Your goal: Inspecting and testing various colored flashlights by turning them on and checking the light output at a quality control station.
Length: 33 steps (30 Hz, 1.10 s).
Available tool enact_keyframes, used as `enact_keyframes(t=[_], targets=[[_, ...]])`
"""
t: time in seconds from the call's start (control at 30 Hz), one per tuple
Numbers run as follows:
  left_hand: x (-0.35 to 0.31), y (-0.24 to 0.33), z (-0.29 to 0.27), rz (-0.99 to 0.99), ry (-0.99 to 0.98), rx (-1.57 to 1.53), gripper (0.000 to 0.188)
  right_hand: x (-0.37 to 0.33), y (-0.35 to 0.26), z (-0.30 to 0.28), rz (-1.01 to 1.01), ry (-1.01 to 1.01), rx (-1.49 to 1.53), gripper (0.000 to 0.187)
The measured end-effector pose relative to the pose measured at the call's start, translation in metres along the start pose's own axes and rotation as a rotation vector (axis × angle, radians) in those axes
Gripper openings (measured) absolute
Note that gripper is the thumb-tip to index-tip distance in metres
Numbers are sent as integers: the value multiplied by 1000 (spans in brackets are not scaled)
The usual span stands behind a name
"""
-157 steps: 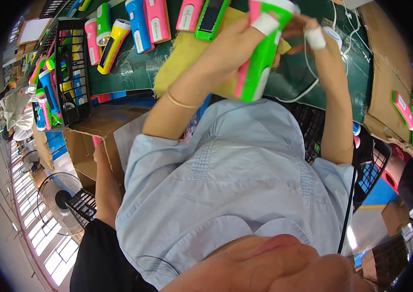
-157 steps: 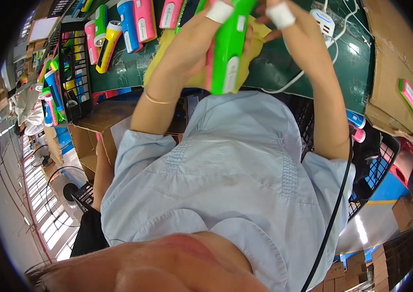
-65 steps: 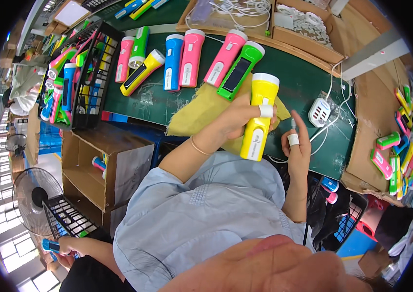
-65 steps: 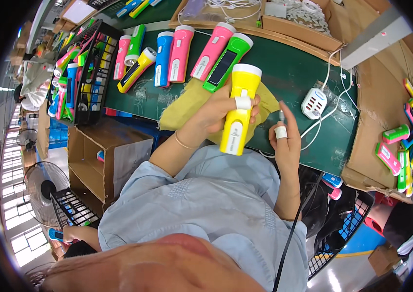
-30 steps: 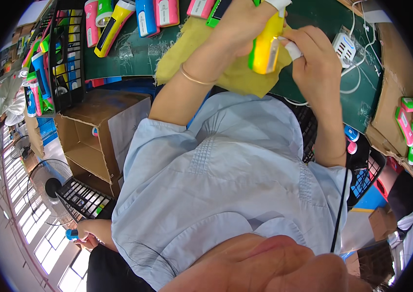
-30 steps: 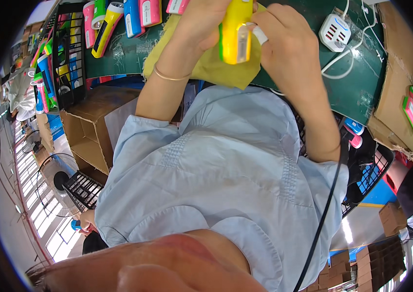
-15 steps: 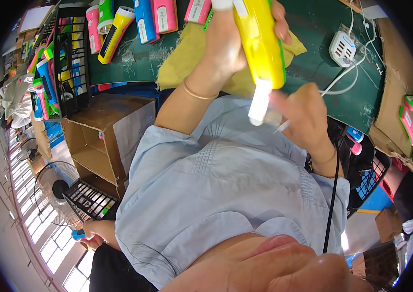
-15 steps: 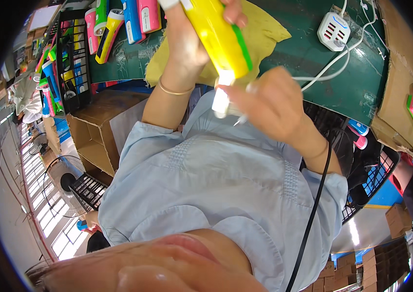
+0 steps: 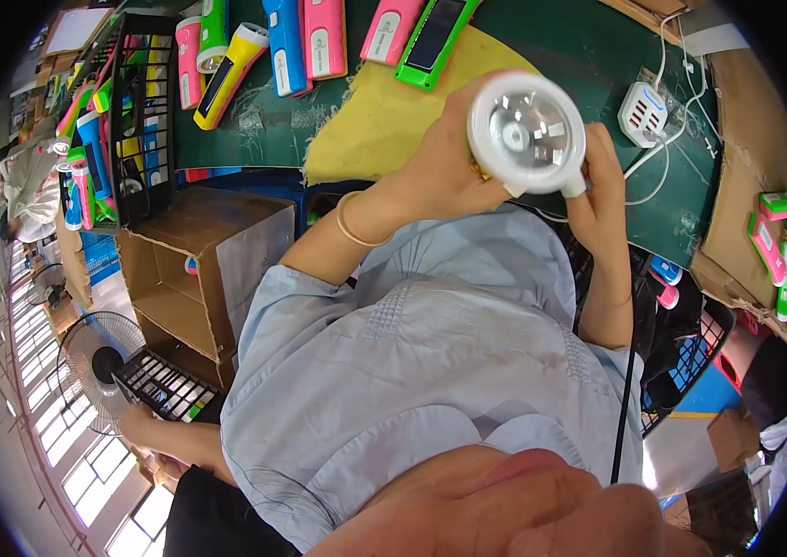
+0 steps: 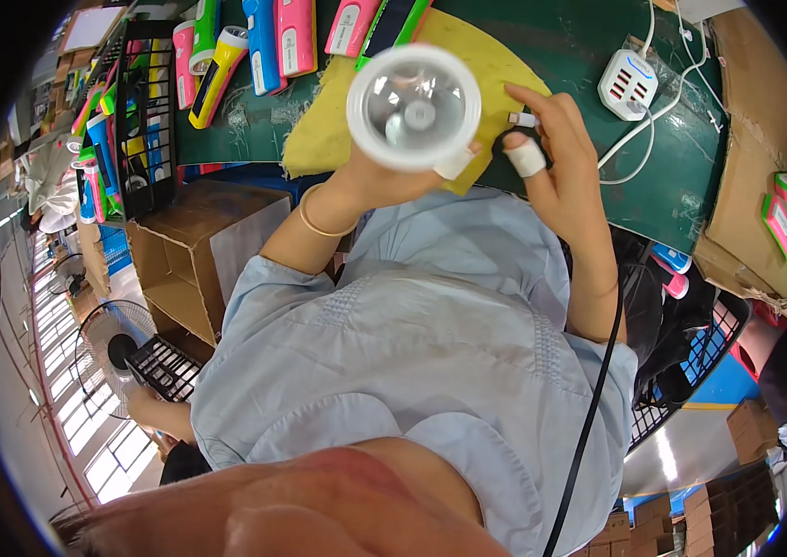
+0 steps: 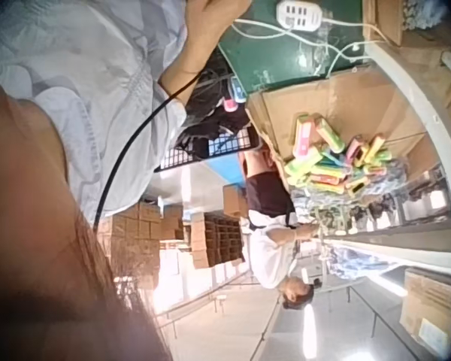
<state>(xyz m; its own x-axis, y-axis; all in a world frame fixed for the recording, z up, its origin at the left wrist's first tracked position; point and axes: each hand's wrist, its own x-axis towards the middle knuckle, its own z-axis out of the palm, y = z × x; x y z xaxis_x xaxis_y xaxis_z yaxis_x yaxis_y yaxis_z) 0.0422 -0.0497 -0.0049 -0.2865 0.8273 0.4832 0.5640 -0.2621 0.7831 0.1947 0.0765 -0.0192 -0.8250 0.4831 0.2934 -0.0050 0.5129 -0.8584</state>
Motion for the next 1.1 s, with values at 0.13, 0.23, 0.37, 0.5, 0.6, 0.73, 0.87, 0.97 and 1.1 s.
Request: enact_keyframes(t=[0.13,0.23,0.37,0.5,0.6,0.73,0.87,0.97,1.1], targets=[[-2,-1,6,-144,35,-88,72,0,-4,-1,88,32,117,12],[-2,0,8,-187,75,-148,67,-4,-10,-2,164,5,239,13],[4,6,6,-301,54,-188,64,-1,-22,-4,159,15,292,14],[19,10,-2,-447,-9,-372,73,12,-32,-6,62,5,226,14],[25,12,-6,-389,-3,-450,74,22,-38,-8,20,11,199,16],[26,11,-3,-263,-5,-121,66,33,-44,-3,33,25,116,18],[24,4,4,-422,46,-147,59,35,-50,-1,39,70,-76,16],[22,-1,9,-410,60,-97,58,32,-50,-2,42,60,-244,16],[20,-3,22,-164,190,74,55,34,-44,8,15,105,-403,15]])
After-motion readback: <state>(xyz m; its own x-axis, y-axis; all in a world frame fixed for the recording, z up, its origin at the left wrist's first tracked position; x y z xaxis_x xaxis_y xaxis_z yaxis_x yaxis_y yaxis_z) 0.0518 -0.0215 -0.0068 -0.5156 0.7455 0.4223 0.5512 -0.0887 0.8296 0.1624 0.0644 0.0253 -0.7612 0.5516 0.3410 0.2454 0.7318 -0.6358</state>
